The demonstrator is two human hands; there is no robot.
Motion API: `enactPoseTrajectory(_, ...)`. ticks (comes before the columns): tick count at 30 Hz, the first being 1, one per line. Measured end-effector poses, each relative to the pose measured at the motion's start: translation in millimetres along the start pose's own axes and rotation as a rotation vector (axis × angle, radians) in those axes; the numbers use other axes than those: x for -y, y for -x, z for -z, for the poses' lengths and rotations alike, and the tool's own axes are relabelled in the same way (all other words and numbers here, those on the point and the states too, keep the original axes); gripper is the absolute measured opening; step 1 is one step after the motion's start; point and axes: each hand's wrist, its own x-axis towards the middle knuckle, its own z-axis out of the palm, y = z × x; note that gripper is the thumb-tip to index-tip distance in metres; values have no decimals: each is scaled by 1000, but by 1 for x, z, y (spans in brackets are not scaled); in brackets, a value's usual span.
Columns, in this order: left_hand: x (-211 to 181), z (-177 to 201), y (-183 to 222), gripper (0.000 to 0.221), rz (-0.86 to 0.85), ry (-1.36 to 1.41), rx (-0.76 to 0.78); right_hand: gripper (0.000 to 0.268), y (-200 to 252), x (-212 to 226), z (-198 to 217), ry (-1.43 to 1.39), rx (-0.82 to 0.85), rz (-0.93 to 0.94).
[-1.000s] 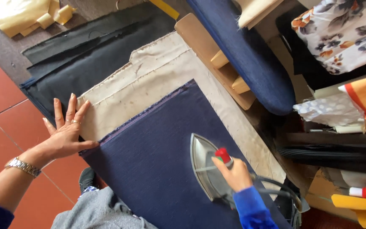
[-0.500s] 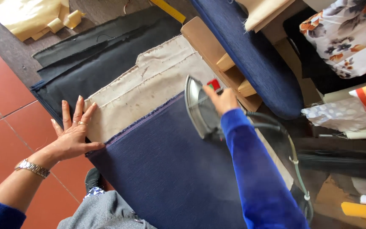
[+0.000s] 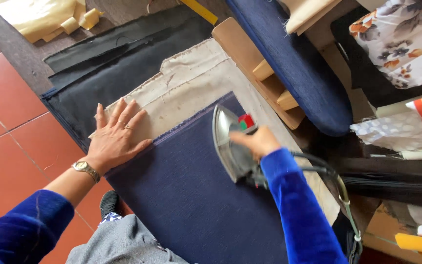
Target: Ironing a piece of blue fabric on an ironing board using a steam iron
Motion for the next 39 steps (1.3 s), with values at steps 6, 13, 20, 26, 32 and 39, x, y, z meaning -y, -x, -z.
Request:
enactPoseTrajectory(6, -3, -2, 2, 73, -10, -31, -130, 22, 9, -65, -39, 40, 19, 171)
enactPoseTrajectory(13, -1, -8, 5, 68, -49, -50, -205, 22, -6, -35, -39, 217, -139, 90)
enactPoseTrajectory(20, -1, -6, 6, 62, -82, -33, -236, 40, -72, 33, -5, 241, -261, 43)
enactPoseTrajectory(26, 2, -9, 5, 65, -108, -51, -263, 31, -128, 37, 11, 206, -295, 114)
enactPoseTrajectory(32, 5, -11, 4, 67, -100, -43, -259, 17, -95, 22, -13, 58, -130, 85)
enactPoseTrajectory(39, 6, -10, 5, 64, -92, -26, -225, 37, 29, 19, -40, 221, -28, 59)
